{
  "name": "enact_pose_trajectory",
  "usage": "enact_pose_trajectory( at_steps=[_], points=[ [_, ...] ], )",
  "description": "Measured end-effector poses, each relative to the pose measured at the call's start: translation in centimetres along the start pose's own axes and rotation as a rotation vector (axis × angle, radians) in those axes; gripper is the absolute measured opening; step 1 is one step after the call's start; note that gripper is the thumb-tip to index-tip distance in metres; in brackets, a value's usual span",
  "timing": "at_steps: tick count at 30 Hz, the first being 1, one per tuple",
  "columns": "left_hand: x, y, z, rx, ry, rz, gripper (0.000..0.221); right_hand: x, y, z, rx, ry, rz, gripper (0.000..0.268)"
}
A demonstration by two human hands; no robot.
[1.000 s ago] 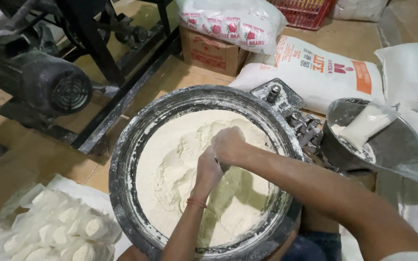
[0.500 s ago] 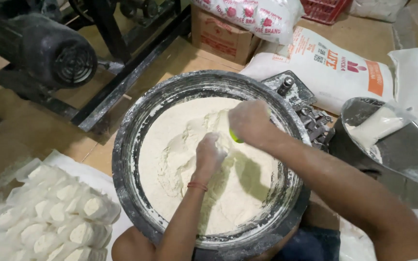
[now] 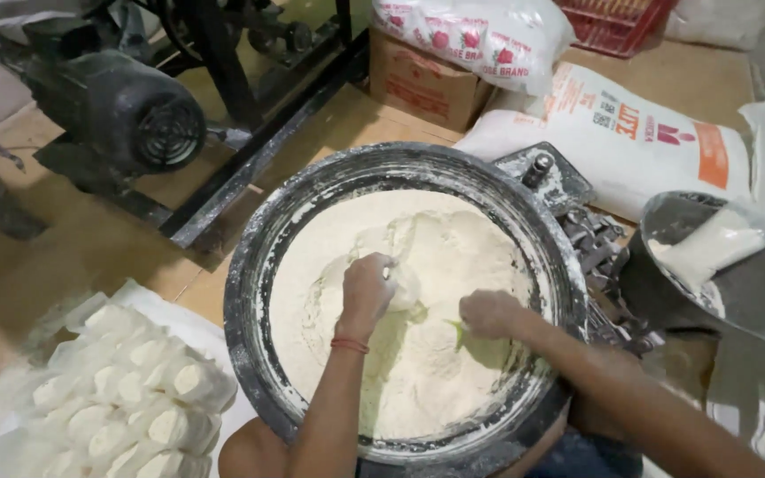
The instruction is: Manually filling small plastic bags with white powder from a large basin and stacking the filled bags.
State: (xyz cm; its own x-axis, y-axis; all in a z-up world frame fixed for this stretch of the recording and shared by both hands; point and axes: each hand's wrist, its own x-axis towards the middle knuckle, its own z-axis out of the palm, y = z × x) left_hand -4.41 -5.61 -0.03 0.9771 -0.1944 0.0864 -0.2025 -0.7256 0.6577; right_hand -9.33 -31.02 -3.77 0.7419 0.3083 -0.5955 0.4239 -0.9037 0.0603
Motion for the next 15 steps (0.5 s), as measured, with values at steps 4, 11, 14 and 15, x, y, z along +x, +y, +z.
enact_pose_trajectory(
  at_steps=[4,11,14,15],
  points=[
    [0.1,0.5,-0.6,0.011,-0.059,0.011,0.035,-4.5,3.5,-4.6,0.230,0.014,0.142,0.030],
    [0.0,1.9,-0.6,-0.124,-0.162,-0.127,0.042,-8.4,3.8,-13.4,0.155,0.169,0.227,0.036],
    [-0.7,3.1,-1.4,-0.177,-0.177,-0.111,0.041,-5.1,2.8,-11.9,0.058,0.263,0.224,0.019],
    [-0.8,3.0,-1.2,-0.174,-0.178,-0.104,0.041,-4.6,1.7,-12.4,0.061,0.268,0.229,0.019]
  ],
)
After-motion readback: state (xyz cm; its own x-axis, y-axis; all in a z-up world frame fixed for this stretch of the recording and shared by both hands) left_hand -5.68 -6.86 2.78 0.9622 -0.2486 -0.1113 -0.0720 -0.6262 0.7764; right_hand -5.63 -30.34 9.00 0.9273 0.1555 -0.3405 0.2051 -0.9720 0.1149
